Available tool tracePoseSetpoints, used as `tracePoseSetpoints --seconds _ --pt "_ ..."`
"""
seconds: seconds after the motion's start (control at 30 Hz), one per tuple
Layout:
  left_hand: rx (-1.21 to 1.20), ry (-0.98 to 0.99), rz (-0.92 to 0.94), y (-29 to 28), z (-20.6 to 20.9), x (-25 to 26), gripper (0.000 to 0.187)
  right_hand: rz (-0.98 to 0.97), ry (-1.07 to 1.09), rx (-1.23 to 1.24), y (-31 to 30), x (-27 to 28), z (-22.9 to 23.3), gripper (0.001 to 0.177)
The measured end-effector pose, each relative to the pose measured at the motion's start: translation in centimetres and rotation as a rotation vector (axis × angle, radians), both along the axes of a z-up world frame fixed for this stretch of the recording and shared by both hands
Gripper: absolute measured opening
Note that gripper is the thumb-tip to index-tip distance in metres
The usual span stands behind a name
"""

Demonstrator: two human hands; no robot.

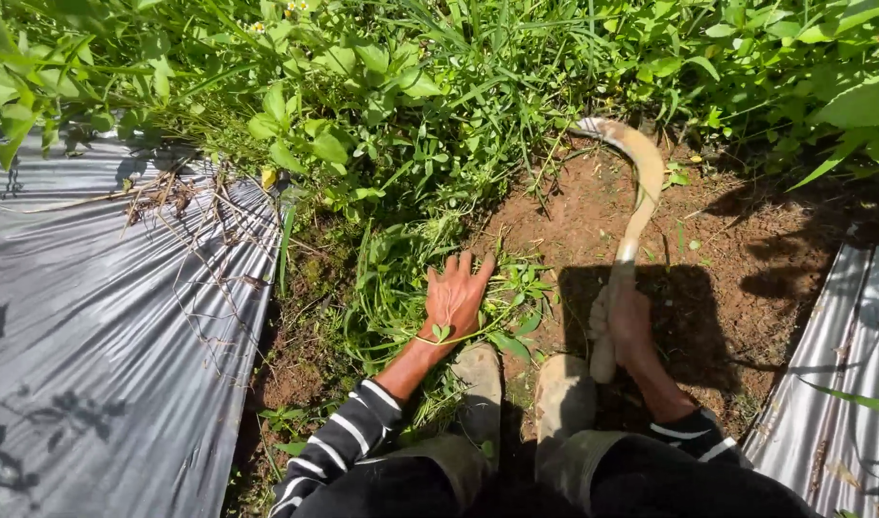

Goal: The person is weeding a garden bed by cutting weeds with a sickle and pulling them out by hand.

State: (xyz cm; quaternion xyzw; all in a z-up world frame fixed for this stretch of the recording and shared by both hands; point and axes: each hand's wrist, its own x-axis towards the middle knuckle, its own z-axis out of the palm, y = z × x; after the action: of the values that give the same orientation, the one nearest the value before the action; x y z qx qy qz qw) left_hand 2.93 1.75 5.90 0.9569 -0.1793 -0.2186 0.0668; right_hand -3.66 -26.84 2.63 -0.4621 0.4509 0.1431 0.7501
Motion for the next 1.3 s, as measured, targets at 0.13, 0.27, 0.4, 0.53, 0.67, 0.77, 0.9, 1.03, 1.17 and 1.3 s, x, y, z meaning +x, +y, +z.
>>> tracePoseSetpoints --seconds 0.13,0.27,0.4,0.53,0.67,0.77,0.9,1.03,1.17,1.3 --pt "-0.026 0.016 -0.033 0.5 -3.8 -0.7 0.086 0.416 -0.128 0.073 -1.4 -3.1 -5.1 0.07" --pt "-0.011 0.026 0.021 0.4 -4.5 -1.4 0.079 0.127 -0.235 0.241 -0.2 1.3 -2.4 0.06" --pt "-0.044 0.011 -0.004 0.1 -2.7 -0.6 0.075 0.47 0.09 -0.132 1.0 -2.7 -4.1 0.075" --pt "-0.054 0.008 -0.004 0.5 -3.6 -1.1 0.078 0.272 -0.114 0.114 -1.8 -0.3 -6.4 0.063" --pt "-0.069 -0.044 -0.036 0.5 -4.5 -1.1 0.069 0.599 -0.006 -0.114 1.9 -1.4 -1.9 0.078" --pt "-0.078 -0.068 -0.029 0.5 -3.5 -1.2 0.069 0.543 -0.035 -0.143 1.4 -0.5 -1.5 0.074" --pt "-0.078 -0.106 -0.044 0.6 -5.3 -1.7 0.071 0.559 -0.026 -0.139 2.4 -0.4 -1.0 0.073" --pt "-0.066 -0.098 -0.043 0.3 -4.9 -1.4 0.068 0.565 -0.022 -0.196 1.5 -1.1 -3.3 0.07" --pt "-0.843 -0.236 0.375 1.5 -14.6 -3.5 0.094 0.242 -0.459 0.672 -3.9 1.6 -9.8 0.052" --pt "-0.244 -0.314 0.24 0.3 -14.1 -3.7 0.093 0.523 -0.095 -0.136 1.2 2.5 0.0 0.076"
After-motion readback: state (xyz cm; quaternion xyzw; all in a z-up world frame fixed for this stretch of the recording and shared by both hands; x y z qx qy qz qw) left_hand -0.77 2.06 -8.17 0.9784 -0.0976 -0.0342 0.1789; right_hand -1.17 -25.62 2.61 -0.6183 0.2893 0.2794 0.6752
